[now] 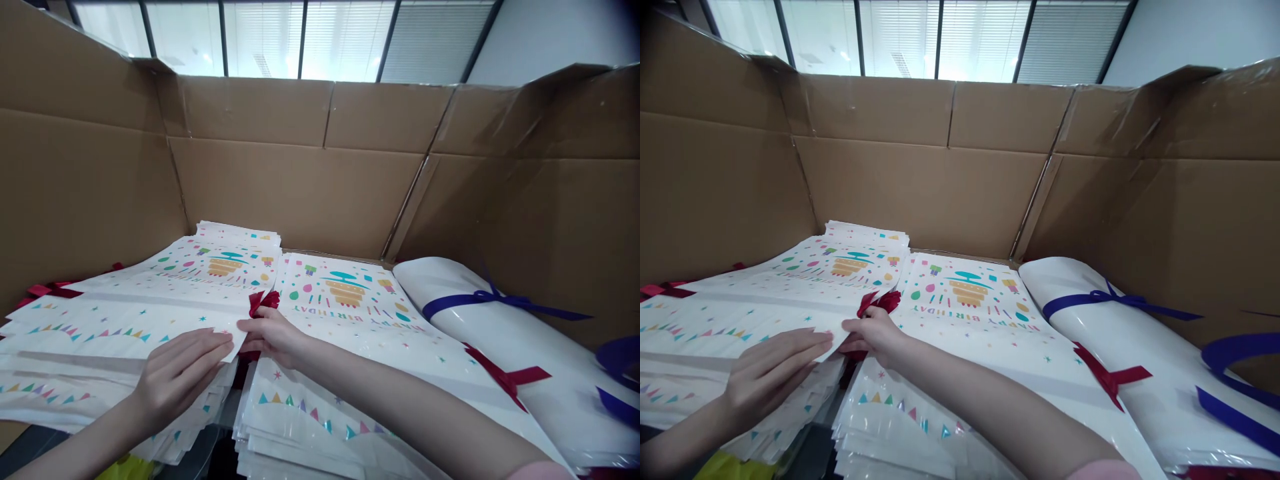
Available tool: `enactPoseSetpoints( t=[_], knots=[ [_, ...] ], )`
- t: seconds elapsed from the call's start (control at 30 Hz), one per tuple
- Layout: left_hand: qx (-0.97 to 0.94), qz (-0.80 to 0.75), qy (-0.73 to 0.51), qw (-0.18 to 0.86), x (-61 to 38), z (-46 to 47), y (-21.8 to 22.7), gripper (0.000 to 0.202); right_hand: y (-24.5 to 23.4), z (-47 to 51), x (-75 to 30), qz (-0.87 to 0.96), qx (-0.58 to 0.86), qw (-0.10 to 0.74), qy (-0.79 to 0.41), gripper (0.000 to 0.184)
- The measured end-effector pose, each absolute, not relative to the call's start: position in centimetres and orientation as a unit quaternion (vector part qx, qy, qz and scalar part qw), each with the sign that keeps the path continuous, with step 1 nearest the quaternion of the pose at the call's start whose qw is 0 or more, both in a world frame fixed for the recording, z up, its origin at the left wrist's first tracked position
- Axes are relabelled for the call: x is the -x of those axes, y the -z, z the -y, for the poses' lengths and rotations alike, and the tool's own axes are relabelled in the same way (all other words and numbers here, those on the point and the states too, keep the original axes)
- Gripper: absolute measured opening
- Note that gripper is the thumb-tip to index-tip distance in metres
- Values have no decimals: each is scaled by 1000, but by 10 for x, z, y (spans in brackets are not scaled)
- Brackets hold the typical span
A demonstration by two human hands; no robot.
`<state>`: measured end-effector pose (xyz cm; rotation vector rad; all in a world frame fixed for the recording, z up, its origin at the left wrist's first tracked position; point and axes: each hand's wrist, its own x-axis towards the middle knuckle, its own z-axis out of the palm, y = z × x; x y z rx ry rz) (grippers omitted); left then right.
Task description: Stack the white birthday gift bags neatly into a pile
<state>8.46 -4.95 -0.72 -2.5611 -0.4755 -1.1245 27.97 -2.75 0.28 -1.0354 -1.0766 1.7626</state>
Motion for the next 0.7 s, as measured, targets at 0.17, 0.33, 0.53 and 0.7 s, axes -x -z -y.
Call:
enactPoseSetpoints(
  t=[0.17, 0.33, 0.53, 0.7],
  knots=[
    [901, 204, 341, 176, -67, 50, 10, 41, -12, 25, -296, 443, 390, 457, -666, 32],
    [895, 243, 307, 215, -42, 50, 8, 49, -30, 34, -335, 486, 367, 463, -644, 42],
    [899, 240, 290, 224, -49, 57, 11, 51, -45, 56, -361, 540, 329, 458, -625, 73],
    [920, 192, 272, 207, -78, 60, 4, 54, -46, 83, -402, 547, 406, 460, -570, 90]
  ],
)
